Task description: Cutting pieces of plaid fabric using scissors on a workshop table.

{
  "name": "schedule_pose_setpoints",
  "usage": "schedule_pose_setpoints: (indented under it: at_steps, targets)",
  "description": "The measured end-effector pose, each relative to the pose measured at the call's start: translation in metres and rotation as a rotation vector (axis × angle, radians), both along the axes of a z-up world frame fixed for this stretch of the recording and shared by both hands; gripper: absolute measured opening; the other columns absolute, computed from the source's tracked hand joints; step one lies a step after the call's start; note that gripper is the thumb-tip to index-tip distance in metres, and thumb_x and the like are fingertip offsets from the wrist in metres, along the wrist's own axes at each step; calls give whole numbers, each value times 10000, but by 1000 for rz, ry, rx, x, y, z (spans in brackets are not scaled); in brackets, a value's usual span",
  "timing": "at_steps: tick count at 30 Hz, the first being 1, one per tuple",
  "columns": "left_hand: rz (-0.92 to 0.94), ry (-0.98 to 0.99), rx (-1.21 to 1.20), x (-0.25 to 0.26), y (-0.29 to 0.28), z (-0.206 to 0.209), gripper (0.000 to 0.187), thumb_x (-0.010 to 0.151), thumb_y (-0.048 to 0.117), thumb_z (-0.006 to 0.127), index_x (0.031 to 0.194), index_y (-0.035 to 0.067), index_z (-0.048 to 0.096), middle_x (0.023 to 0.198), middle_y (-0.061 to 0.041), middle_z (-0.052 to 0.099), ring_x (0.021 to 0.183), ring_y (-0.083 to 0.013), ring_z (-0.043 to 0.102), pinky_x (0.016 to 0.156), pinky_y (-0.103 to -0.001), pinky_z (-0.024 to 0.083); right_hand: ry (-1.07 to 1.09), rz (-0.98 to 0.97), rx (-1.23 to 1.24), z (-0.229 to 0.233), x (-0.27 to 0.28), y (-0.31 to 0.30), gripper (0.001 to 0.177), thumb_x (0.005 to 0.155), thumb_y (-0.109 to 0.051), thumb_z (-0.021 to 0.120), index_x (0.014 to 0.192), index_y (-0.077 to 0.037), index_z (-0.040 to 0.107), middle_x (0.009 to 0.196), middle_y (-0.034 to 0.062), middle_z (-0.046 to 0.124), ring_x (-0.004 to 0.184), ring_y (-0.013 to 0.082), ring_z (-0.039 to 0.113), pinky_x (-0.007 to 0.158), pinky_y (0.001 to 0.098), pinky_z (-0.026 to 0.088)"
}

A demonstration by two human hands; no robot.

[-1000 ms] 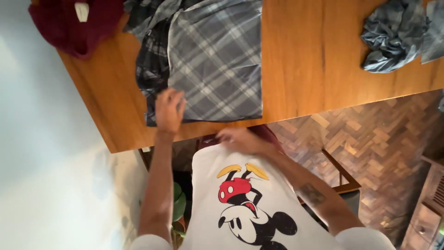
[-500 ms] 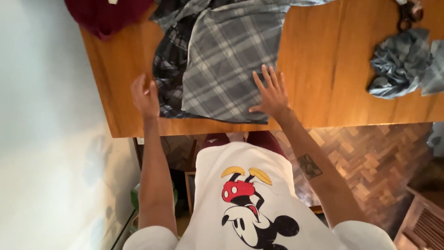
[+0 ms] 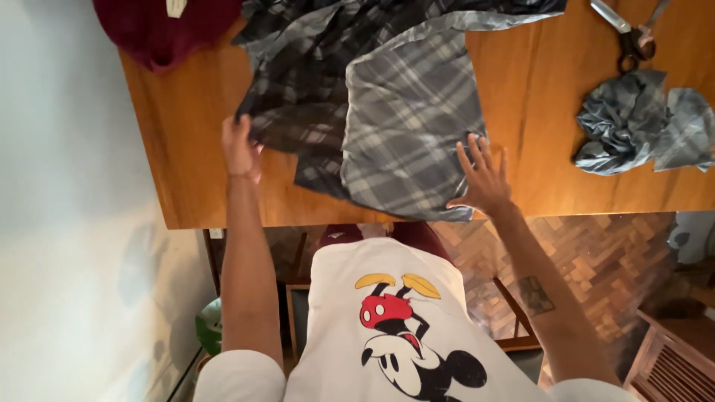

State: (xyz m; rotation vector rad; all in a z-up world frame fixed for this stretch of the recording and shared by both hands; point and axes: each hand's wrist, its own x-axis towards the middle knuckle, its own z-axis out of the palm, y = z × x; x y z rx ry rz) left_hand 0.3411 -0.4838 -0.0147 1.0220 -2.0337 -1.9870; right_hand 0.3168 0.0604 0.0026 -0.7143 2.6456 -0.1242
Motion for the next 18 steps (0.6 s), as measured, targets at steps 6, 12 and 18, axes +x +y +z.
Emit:
schedule_pose_setpoints:
  at_steps: [6, 12, 18]
  targets:
    - [225, -22, 300, 105, -27, 0, 297, 952, 151, 762, 1179, 98, 578, 1167, -22, 604, 1081, -185, 592, 866, -373, 541, -3, 13, 43, -3, -1, 18, 1524, 392, -761, 837, 1656, -166, 228, 1735, 132, 174, 1602, 335, 173, 1212, 721, 112]
    - [432, 68, 314, 191, -51, 28, 369, 900, 10, 740, 1230, 80, 589, 1241, -75, 637, 1176, -251, 613, 992, -411, 553, 5, 73, 82, -8, -6, 21, 1517, 387, -780, 831, 1650, -188, 236, 1741, 134, 167, 1604, 339, 170, 1195, 737, 121]
    - [512, -275, -651, 243, -66, 19, 330, 834, 108, 841, 1081, 51, 628, 1087, -166, 643, 1061, -374, 615, 903, -522, 545, 1, 94, 82, 11, -17, 15, 1478, 376, -745, 854, 1634, -218, 283, 1730, 135, 194, 1587, 357, 220, 1179, 746, 144]
